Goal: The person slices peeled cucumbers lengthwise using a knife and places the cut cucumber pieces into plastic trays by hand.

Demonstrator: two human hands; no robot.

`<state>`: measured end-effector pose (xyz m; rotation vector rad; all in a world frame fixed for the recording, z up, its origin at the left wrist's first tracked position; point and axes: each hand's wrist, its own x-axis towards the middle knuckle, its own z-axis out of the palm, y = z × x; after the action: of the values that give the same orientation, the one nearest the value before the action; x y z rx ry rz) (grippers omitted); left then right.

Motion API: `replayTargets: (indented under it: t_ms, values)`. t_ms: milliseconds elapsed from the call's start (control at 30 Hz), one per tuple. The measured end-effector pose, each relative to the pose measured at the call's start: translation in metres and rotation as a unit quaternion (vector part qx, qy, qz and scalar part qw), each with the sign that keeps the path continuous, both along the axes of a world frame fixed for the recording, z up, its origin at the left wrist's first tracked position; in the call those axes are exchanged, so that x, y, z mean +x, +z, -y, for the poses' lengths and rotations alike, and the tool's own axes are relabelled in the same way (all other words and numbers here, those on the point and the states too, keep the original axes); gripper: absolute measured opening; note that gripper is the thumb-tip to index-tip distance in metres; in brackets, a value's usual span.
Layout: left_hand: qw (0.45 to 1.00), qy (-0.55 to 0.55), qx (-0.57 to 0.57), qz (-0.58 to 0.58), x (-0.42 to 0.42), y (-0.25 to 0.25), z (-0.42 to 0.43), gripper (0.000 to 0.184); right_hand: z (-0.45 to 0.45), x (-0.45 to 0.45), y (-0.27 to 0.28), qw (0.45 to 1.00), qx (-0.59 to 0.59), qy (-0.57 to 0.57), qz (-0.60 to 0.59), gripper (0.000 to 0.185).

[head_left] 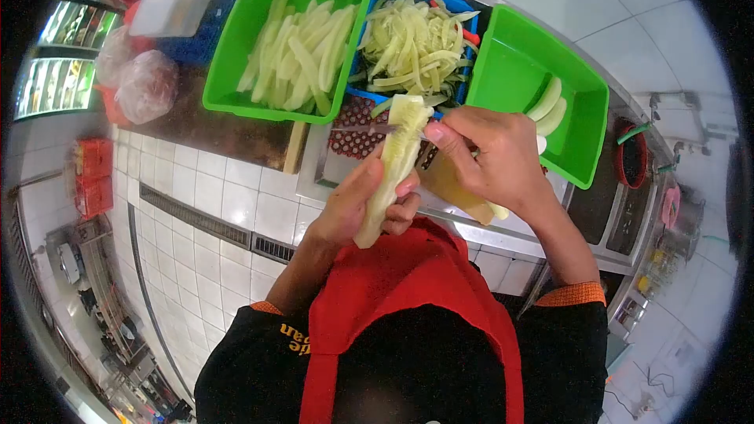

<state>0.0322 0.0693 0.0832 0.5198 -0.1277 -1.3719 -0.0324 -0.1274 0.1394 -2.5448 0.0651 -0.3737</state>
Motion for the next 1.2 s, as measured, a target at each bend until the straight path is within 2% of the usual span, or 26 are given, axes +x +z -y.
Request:
replayTargets:
  t_ms: [233,300,367,433,467,533,567,667,700,767,933,1033,1100,1133,1200]
  values:
    - [0.999,-0.014,0.034,-0.020,-0.007,-0.001,0.007,0.047,-0.003,0.003,-0.003,1.000,0.012,0.009,-0.016,0.025]
    - [0.997,0.033,-0.039,-0.059,-0.003,-0.009,0.002,0.043,-0.003,-0.003,-0.006,0.999,0.017,0.014,-0.023,0.025]
    - [0.995,0.036,-0.058,-0.075,-0.004,-0.014,-0.001,0.039,-0.004,-0.003,-0.006,0.999,0.023,0.028,-0.028,0.024]
    - [0.979,0.049,-0.086,-0.180,-0.010,-0.016,-0.002,0.044,-0.006,-0.004,-0.004,0.996,0.052,0.015,-0.067,0.023]
    - [0.979,0.048,-0.083,-0.181,-0.014,-0.015,-0.002,0.044,-0.008,-0.005,-0.006,0.996,0.055,0.013,-0.067,0.023]
    - [0.969,0.129,0.007,-0.212,-0.023,-0.013,-0.004,0.051,-0.012,-0.008,-0.010,0.995,0.062,0.045,-0.065,0.021]
    - [0.968,0.132,0.013,-0.215,-0.025,-0.013,-0.002,0.051,-0.015,-0.010,-0.012,0.994,0.068,0.047,-0.069,0.021]
    - [0.961,0.122,-0.067,-0.240,-0.032,-0.028,-0.001,0.054,-0.028,-0.021,-0.026,0.989,0.056,0.085,-0.111,0.016]
    - [0.957,0.131,-0.058,-0.250,-0.033,-0.032,-0.002,0.054,-0.031,-0.024,-0.027,0.986,0.066,0.091,-0.122,0.016]
    - [0.942,0.101,-0.122,-0.296,-0.033,-0.032,-0.004,0.054,-0.031,-0.026,-0.025,0.986,0.064,0.066,-0.139,0.016]
    - [0.943,0.114,-0.085,-0.302,-0.036,-0.034,-0.004,0.052,-0.035,-0.035,-0.030,0.983,0.076,0.103,-0.134,0.015]
    - [0.928,0.127,-0.082,-0.341,-0.035,-0.040,-0.007,0.053,-0.038,-0.032,-0.027,0.977,0.084,0.084,-0.176,0.015]
    - [0.891,0.118,-0.143,-0.415,-0.034,-0.046,-0.011,0.053,-0.040,-0.037,-0.026,0.970,0.080,0.132,-0.186,0.016]
    - [0.890,0.124,-0.143,-0.415,-0.034,-0.044,-0.012,0.053,-0.043,-0.039,-0.026,0.969,0.081,0.138,-0.187,0.016]
    - [0.954,0.129,-0.008,-0.271,-0.034,-0.038,-0.009,0.052,-0.050,-0.044,-0.027,0.965,0.135,0.138,-0.175,0.016]
